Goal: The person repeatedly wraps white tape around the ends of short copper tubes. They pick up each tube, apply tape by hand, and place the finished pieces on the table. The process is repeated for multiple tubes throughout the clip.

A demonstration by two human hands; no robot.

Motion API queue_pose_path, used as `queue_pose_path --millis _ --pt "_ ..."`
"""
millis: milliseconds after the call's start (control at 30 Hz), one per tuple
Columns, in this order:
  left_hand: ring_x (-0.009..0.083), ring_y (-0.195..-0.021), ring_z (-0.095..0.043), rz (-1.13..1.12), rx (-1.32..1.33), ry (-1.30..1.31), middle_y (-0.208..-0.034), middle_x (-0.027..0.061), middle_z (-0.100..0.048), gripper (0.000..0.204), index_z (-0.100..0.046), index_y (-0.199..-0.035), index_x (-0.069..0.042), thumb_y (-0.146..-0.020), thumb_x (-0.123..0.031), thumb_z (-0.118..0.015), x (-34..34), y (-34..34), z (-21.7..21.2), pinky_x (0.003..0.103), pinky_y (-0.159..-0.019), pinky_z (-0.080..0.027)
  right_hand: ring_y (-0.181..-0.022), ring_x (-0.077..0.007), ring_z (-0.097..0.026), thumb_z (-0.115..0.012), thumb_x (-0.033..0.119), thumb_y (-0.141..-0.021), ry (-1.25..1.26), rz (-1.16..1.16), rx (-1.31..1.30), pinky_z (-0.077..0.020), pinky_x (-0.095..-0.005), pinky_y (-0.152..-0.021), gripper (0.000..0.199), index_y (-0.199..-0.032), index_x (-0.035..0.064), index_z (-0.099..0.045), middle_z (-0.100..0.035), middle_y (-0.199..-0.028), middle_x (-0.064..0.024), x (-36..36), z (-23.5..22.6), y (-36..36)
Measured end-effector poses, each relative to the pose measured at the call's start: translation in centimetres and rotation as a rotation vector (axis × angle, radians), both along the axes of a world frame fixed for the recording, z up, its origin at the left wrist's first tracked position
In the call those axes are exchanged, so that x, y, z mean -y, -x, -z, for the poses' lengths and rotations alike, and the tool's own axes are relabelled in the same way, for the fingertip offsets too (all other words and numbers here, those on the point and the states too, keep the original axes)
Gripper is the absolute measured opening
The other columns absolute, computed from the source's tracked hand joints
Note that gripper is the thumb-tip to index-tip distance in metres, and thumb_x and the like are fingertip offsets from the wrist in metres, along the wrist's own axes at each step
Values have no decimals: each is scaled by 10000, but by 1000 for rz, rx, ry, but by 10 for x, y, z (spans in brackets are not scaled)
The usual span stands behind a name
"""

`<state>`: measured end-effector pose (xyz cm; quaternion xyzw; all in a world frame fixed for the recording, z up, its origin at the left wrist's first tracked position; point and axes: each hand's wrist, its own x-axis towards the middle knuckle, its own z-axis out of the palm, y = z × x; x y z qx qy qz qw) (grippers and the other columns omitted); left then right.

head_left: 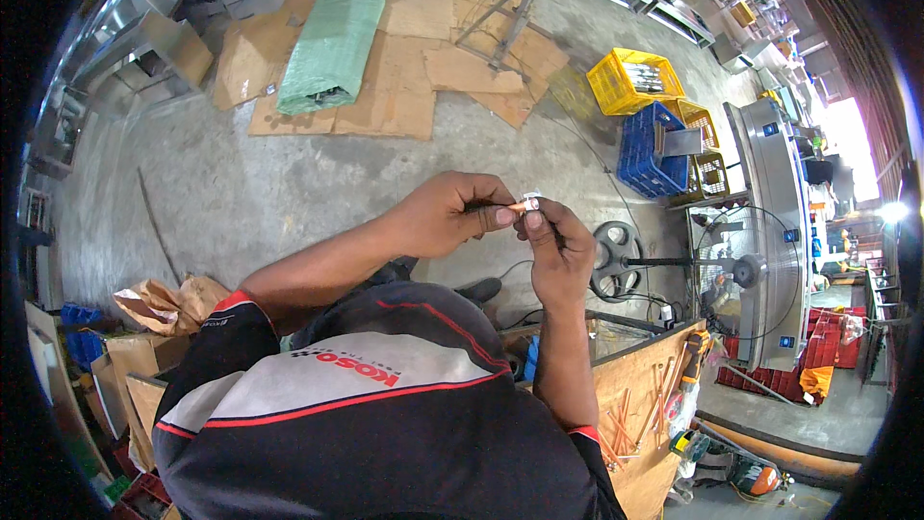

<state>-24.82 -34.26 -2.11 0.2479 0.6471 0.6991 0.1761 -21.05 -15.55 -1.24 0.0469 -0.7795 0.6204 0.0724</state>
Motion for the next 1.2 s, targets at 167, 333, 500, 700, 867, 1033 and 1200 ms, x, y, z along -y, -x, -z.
queue_pose_path --millis 167,333,500,700,867,1033,1200 --pt "61 -667 -491 -86 -78 66 -768 12 -609 214 -654 -1030 -6 -979 -208 -604 -2 7 3 245 -614 -421 -768 -204 -645 -659 148 -918 -81 45 -67 -491 -314 -705 149 -980 15 -690 -676 -830 -101 4 2 10" --pt "59 -674 -475 -64 129 -92 -744 -26 -545 166 -610 -966 -45 -977 -211 -606 -3 2 0 252 -616 -409 -772 -282 -643 -631 103 -915 -275 80 -132 -490 -351 -704 116 -986 14 -649 -641 -838 -134 3 1 8" --pt "54 -675 -504 -58 4 40 -716 8 -574 190 -599 -987 -31 -927 -192 -679 1 6 -3 236 -598 -419 -735 -136 -530 -594 166 -966 -331 75 -162 -426 -275 -686 166 -975 7 -641 -610 -811 -52 3 4 7" --pt "76 -663 -529 -208 -142 106 -740 25 -625 201 -653 -974 -7 -945 -206 -652 -3 5 2 252 -596 -436 -745 -147 -540 -592 129 -959 -366 97 -286 -430 -278 -697 140 -977 -3 -636 -602 -817 -66 5 5 9" --pt "69 -641 -496 -99 5 -20 -699 13 -583 197 -618 -991 -10 -973 -206 -611 -3 3 4 250 -571 -417 -743 -153 -546 -598 105 -947 -342 67 -275 -431 -277 -687 125 -984 -9 -634 -598 -815 -75 3 4 10" --pt "56 -642 -512 -57 -78 -213 -735 -31 -555 134 -564 -971 -63 -942 -158 -655 -4 7 13 240 -583 -427 -741 -155 -547 -600 92 -940 -374 61 -261 -428 -278 -673 118 -984 -11 -637 -601 -819 -80 6 1 8" --pt "55 -680 -518 -78 16 -44 -766 -23 -585 123 -604 -986 -47 -935 -143 -661 -1 12 8 236 -602 -428 -732 -161 -550 -601 113 -945 -350 72 -261 -430 -280 -678 136 -980 -12 -641 -600 -818 -82 6 3 9"
